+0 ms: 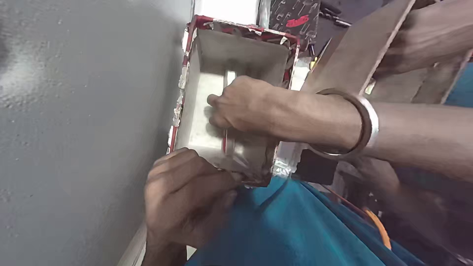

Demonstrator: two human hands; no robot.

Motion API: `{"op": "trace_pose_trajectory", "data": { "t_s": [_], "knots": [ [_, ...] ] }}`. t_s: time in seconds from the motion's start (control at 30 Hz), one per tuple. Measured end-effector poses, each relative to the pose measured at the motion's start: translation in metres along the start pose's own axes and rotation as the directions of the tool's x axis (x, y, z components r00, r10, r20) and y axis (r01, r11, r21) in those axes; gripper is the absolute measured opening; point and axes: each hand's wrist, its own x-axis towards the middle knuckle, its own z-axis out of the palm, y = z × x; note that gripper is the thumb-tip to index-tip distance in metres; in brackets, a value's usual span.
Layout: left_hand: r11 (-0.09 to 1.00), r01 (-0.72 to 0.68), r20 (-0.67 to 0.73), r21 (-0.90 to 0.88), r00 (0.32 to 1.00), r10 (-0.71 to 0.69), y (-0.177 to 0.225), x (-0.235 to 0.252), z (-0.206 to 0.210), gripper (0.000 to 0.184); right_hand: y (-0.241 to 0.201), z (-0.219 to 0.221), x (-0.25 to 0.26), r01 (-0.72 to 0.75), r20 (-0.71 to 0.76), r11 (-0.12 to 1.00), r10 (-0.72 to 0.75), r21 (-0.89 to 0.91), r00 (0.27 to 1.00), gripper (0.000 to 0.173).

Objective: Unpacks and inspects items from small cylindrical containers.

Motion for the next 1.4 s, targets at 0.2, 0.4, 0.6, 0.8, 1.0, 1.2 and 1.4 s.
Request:
{"op": "trace_pose_trajectory", "data": {
  "t_s": [0.2,0.4,0.6,0.8,1.0,1.2,1.4],
  "knots": [
    [0.994,0.002,-0.019,-0.108,1.000,-0.004,-0.006,-0.001,-0.003,0.020,-0.005,-0.022,-0.045,-0.324,-0.089,0.944,0.328,0.062,0.940,0.017],
    [0.989,0.001,-0.003,-0.151,1.000,-0.001,-0.009,0.002,-0.006,0.020,0.030,-0.005,-0.012,-0.268,0.121,0.963,0.266,0.001,0.956,0.014],
    [0.986,-0.002,0.012,-0.166,1.000,0.004,-0.010,0.002,-0.006,0.022,-0.006,0.014,0.003,-0.350,0.221,0.936,0.333,0.044,0.917,0.020],
    [0.983,-0.011,0.004,-0.182,1.000,0.012,-0.011,0.002,-0.007,0.018,-0.016,0.033,0.000,-0.263,0.002,0.949,0.266,0.174,0.964,0.015],
    [0.983,-0.030,0.024,-0.183,0.999,0.035,-0.012,0.003,-0.009,0.022,0.000,0.013,-0.001,-0.200,0.254,0.954,0.141,0.224,0.957,0.011],
    [0.985,0.061,-0.125,-0.163,0.989,-0.082,-0.008,0.001,-0.003,0.015,0.044,-0.011,-0.063,0.043,-0.282,0.803,0.158,0.594,0.946,0.014],
    [0.980,0.173,-0.213,-0.098,0.958,-0.191,-0.010,0.005,0.005,0.030,0.038,-0.008,-0.079,0.131,-0.365,0.690,0.205,0.712,0.908,0.023]
  ]
}}
